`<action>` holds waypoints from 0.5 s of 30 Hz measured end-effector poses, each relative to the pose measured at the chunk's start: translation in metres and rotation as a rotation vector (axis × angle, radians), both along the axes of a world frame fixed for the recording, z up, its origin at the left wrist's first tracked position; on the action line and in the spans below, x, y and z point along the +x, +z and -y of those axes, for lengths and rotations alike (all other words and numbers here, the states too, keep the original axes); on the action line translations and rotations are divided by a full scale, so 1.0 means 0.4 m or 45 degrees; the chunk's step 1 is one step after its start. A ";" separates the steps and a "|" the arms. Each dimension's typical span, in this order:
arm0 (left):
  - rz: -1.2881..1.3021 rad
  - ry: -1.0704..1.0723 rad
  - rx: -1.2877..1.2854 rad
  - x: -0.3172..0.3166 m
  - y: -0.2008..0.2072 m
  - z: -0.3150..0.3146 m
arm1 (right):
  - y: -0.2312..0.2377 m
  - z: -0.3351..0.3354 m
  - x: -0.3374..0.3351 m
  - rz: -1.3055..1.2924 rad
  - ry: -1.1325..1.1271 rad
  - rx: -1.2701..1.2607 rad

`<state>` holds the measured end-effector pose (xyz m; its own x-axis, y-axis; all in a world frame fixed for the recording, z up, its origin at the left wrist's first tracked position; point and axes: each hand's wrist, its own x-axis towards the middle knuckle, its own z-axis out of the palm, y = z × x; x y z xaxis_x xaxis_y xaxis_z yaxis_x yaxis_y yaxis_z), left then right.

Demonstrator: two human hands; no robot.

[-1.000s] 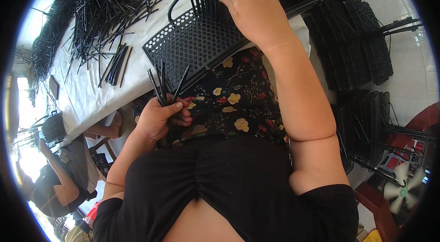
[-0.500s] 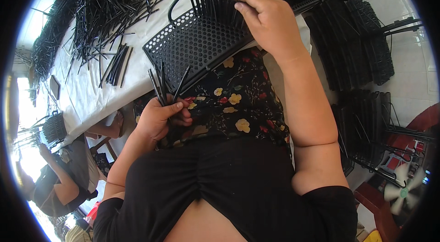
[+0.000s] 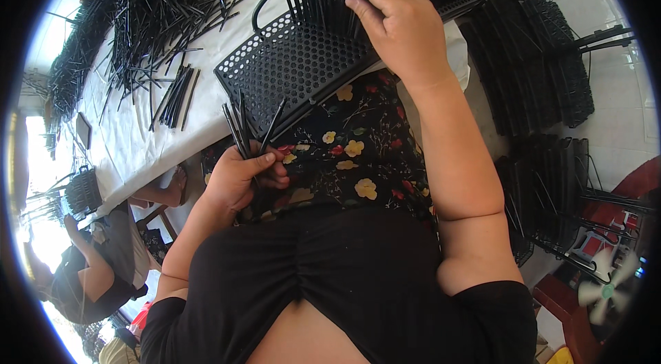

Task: The person gathers metal rods from a pile on the table and inserts them into the holes of a perforated rack by hand.

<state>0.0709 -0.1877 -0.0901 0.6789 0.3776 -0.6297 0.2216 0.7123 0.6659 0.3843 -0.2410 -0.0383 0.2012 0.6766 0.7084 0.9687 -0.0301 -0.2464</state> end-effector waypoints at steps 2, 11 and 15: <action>-0.011 0.008 -0.014 0.002 0.007 0.002 | -0.007 -0.005 -0.001 0.071 -0.043 -0.022; -0.016 0.003 -0.028 0.002 0.007 -0.003 | -0.006 -0.008 -0.012 0.294 -0.227 -0.262; -0.021 0.009 -0.011 0.007 0.011 -0.001 | 0.011 -0.021 -0.022 0.231 -0.033 -0.025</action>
<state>0.0738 -0.1874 -0.0855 0.6656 0.3769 -0.6441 0.2277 0.7194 0.6562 0.3754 -0.2325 -0.0340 0.0890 0.6868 0.7214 0.9960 -0.0587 -0.0670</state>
